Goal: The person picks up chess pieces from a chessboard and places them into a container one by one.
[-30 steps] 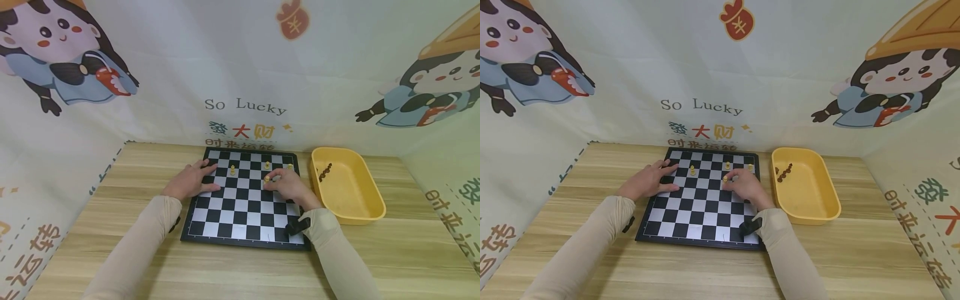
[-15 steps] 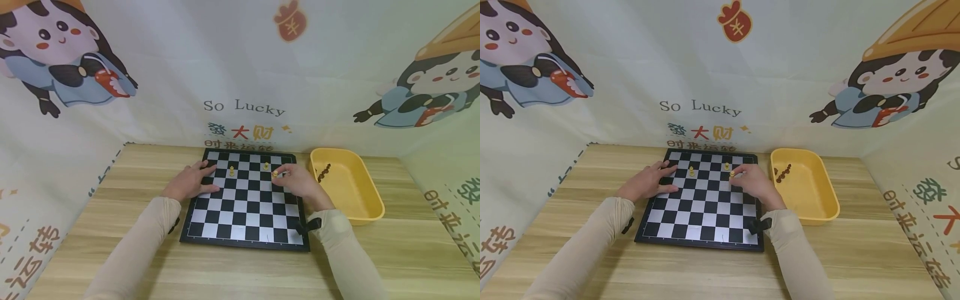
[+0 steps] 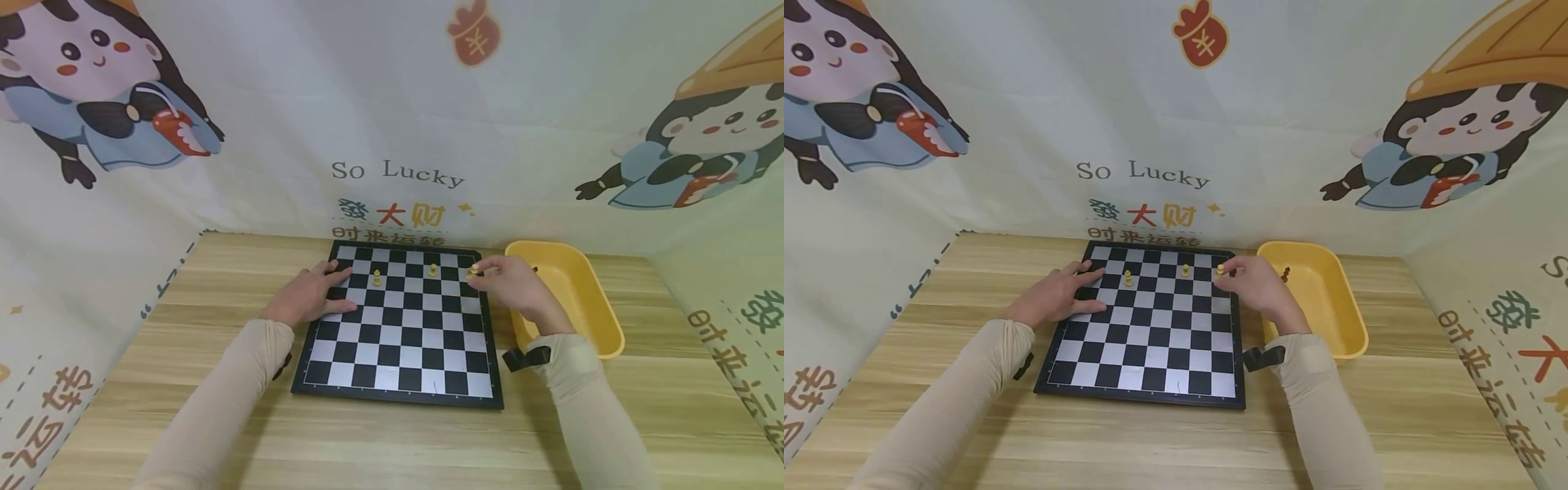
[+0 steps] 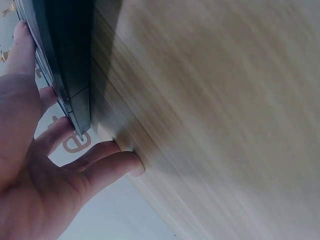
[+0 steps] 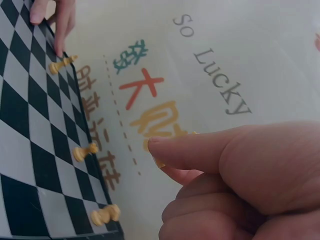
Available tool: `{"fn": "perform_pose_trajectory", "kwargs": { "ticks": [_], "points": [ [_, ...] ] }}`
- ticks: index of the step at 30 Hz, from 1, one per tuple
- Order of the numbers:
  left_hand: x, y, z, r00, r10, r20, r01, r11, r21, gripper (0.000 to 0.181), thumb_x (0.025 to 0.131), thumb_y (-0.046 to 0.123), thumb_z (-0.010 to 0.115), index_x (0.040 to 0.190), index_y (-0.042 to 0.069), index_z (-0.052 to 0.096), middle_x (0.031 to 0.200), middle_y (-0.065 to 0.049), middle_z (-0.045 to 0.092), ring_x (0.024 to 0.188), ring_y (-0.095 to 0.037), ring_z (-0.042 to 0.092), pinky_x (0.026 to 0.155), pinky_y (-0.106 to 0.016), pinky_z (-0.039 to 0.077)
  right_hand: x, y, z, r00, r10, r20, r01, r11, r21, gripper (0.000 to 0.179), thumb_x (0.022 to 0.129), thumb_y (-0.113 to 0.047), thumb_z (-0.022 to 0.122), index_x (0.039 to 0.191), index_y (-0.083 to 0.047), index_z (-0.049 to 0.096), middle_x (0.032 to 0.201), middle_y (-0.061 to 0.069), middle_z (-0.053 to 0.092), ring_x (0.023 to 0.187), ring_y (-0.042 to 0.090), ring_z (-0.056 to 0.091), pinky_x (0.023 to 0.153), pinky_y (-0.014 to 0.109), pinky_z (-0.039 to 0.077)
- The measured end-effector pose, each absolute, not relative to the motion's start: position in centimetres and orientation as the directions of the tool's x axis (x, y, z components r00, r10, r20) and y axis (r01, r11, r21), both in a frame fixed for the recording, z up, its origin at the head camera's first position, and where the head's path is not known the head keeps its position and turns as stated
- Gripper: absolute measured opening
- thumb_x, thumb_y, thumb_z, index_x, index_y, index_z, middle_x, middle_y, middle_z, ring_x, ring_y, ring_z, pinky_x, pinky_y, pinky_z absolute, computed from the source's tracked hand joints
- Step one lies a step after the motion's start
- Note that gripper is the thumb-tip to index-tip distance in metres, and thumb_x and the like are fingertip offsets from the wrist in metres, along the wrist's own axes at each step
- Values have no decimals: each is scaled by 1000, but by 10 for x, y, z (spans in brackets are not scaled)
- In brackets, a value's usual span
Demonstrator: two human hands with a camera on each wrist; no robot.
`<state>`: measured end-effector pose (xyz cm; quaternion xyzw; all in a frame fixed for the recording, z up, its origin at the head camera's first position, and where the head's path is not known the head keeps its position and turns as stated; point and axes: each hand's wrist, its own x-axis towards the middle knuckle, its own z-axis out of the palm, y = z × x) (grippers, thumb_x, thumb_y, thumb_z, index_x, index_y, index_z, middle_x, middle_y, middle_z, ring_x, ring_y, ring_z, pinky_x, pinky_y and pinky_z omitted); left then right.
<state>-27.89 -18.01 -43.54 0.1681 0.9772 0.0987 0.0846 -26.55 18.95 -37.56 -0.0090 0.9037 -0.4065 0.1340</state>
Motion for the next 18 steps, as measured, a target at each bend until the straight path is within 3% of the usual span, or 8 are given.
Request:
{"fn": "perform_pose_trajectory", "kwargs": {
  "ticks": [4, 12, 18],
  "points": [
    [-279, -180, -436, -931, 340, -134, 306, 926, 222, 88, 90, 67, 62, 160, 22, 35, 169, -17, 26, 144, -59, 35, 119, -66, 34, -264, 199, -371, -968, -139, -208, 65, 663, -745, 40, 97, -25, 68, 129, -1, 61, 86, 4, 55, 61, 14, 43, 56, 24, 39],
    [-280, -180, -439, -931, 340, -131, 307, 925, 222, 88, 89, 68, 62, 160, 22, 35, 168, -17, 27, 144, -58, 35, 120, -66, 33, -264, 219, -365, -972, -124, -197, 63, 676, -735, 40, 97, -25, 69, 127, 0, 62, 70, -3, 49, 55, 12, 42, 51, 22, 38],
    [-280, -180, -438, -932, 340, -128, 307, 926, 219, 88, 90, 66, 63, 160, 21, 35, 168, -17, 28, 146, -55, 36, 121, -64, 32, -269, 235, -360, -974, -126, -188, 55, 673, -737, 36, 97, -26, 69, 123, -1, 62, 92, 5, 65, 61, 11, 48, 53, 22, 42]
  ]
}}
